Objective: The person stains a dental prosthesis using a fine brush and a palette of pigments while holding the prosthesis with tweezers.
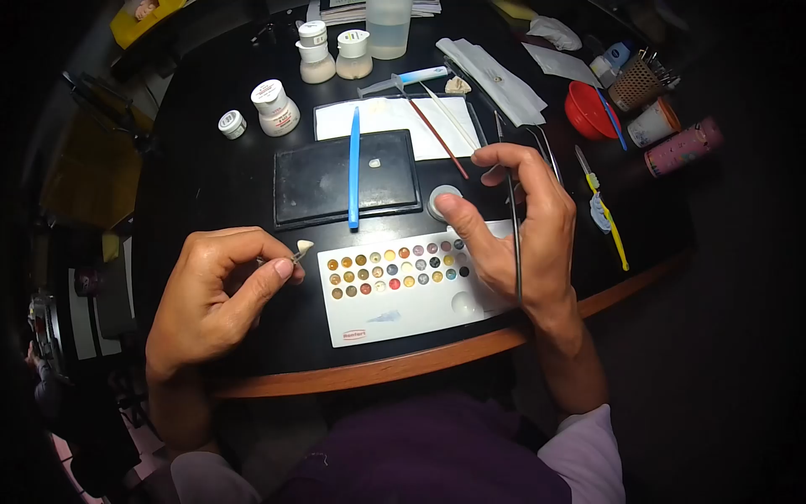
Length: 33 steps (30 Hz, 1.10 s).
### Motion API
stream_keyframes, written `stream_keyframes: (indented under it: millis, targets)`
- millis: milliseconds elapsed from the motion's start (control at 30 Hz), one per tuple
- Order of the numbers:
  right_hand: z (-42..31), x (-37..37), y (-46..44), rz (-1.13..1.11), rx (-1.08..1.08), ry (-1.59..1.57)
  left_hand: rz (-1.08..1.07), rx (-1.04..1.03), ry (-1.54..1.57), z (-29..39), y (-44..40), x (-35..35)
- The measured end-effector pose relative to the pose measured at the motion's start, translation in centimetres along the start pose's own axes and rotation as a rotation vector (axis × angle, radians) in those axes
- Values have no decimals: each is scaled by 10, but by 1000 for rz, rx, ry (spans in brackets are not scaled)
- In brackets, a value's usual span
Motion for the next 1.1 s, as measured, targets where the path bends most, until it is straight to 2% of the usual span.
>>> stream_keyframes:
  millis: [67,100,167,267,333,367,433,500,533,567,600,633,700,767,1033,1100]
  targets:
    - [-2,6,1,39,70,-291,58,-147,-62,6,2,-1]
    - [-15,8,-8,-35,69,-343,99,-210,-70,10,1,4]
    - [-36,5,-14,-20,99,-458,159,-194,-88,13,2,8]
    - [-50,-8,-22,-144,105,-642,248,-282,-185,18,3,15]
    - [-59,-15,-29,-179,198,-742,264,-297,-192,17,1,18]
    - [-64,-17,-31,-156,150,-846,271,-305,-197,16,0,20]
    - [-63,-18,-31,-200,105,-849,283,-368,-200,16,-1,20]
    - [-64,-16,-28,-148,178,-845,290,-449,-205,21,-2,19]
    - [-69,-12,-28,-156,336,-773,290,-466,-231,22,-3,18]
    - [-71,-12,-25,-139,345,-780,286,-498,-236,22,-3,16]
    - [-68,-15,-18,-106,219,-861,281,-531,-240,21,-3,14]
    - [-70,-15,-16,-98,219,-865,276,-565,-244,21,-4,12]
    - [-73,-16,-12,-83,219,-872,253,-580,-271,21,-6,10]
    - [-84,-10,-15,-105,484,-711,225,-579,-278,21,-7,8]
    - [-84,-21,-4,-22,462,-849,180,-614,-194,20,-6,4]
    - [-86,-20,-2,-85,506,-843,178,-629,-181,21,-6,5]
Point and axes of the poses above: each hand's wrist, its own y-axis away from the middle knuckle, its own x-axis out of the back of the hand, z = x × y, the point moved 8 cm from there along -y, towards the middle knuckle, and after that the axes turned 7 degrees about y, right-handed, at the moved point
